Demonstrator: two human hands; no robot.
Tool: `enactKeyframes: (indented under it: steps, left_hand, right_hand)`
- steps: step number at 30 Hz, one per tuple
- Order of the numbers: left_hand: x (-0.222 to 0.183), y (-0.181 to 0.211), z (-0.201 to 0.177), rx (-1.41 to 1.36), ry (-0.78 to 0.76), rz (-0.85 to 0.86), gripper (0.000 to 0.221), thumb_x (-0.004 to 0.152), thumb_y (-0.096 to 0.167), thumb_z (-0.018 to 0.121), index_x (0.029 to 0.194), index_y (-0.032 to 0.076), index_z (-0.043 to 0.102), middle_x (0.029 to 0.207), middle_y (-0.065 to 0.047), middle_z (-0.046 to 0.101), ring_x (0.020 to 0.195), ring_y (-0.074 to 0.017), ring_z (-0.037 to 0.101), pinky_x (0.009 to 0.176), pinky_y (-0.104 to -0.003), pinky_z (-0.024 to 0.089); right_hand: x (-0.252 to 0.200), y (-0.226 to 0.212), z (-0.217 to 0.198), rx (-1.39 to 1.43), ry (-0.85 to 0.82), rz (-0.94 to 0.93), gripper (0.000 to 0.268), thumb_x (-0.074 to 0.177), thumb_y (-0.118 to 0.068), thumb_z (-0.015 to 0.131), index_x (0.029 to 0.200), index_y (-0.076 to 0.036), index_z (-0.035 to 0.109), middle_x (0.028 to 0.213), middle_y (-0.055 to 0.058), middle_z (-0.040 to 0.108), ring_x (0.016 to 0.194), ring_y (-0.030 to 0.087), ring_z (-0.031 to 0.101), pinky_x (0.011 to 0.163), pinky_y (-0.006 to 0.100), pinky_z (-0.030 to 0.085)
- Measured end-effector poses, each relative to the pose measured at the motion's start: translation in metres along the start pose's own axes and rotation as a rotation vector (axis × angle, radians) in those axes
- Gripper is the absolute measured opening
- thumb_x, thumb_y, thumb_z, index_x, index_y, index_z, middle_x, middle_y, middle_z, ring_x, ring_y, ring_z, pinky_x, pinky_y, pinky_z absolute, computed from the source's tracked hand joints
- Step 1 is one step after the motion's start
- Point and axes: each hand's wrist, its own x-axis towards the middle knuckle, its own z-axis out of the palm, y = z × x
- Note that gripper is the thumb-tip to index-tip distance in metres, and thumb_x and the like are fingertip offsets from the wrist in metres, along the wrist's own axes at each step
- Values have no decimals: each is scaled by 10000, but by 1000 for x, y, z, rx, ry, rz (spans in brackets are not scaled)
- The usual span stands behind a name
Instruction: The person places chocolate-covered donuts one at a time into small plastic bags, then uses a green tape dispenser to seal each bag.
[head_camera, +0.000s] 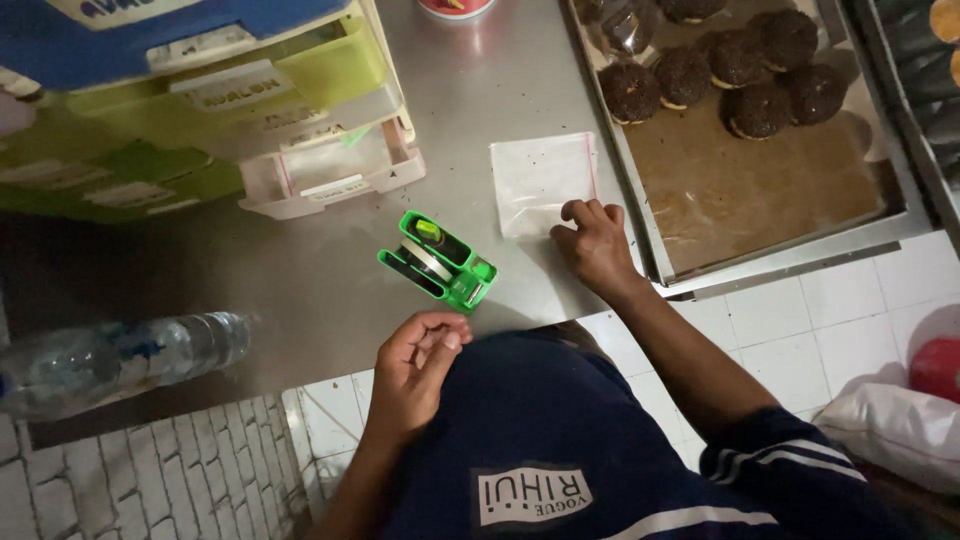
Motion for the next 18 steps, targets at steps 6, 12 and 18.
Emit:
enactKeyframes:
  steps: [6, 12, 18]
  left_hand:
    - [24, 24, 8, 304, -17, 275, 681, 793, 114, 856, 1377, -28, 536, 1249, -268, 544, 1168, -364, 547, 996, -492, 497]
    - [55, 53, 27, 345, -401, 298, 1042, 640, 284, 975, 1503, 8, 462, 1449, -334, 461, 1341, -482, 423, 1118, -559, 368]
    - [63, 12, 30, 46, -300, -90, 595, 929, -19, 626, 1490, 7, 429, 1118, -268, 739, 939, -318, 775, 777, -365, 676]
  right_hand:
    - [35, -60, -140, 353, 6, 40, 60, 934, -150, 692, 973, -189, 716, 1031, 23, 588, 928, 272, 600, 850, 420, 415]
    - [69, -74, -204, 1116, -246, 70, 52, 855, -29, 773, 903, -44, 761, 866, 121, 696, 778, 275, 703, 735, 411, 566]
    - [63, -26, -95, 1308, -115, 511, 120, 928, -94, 754, 987, -4, 702, 781, 52, 572, 694, 125, 549, 636, 279, 470]
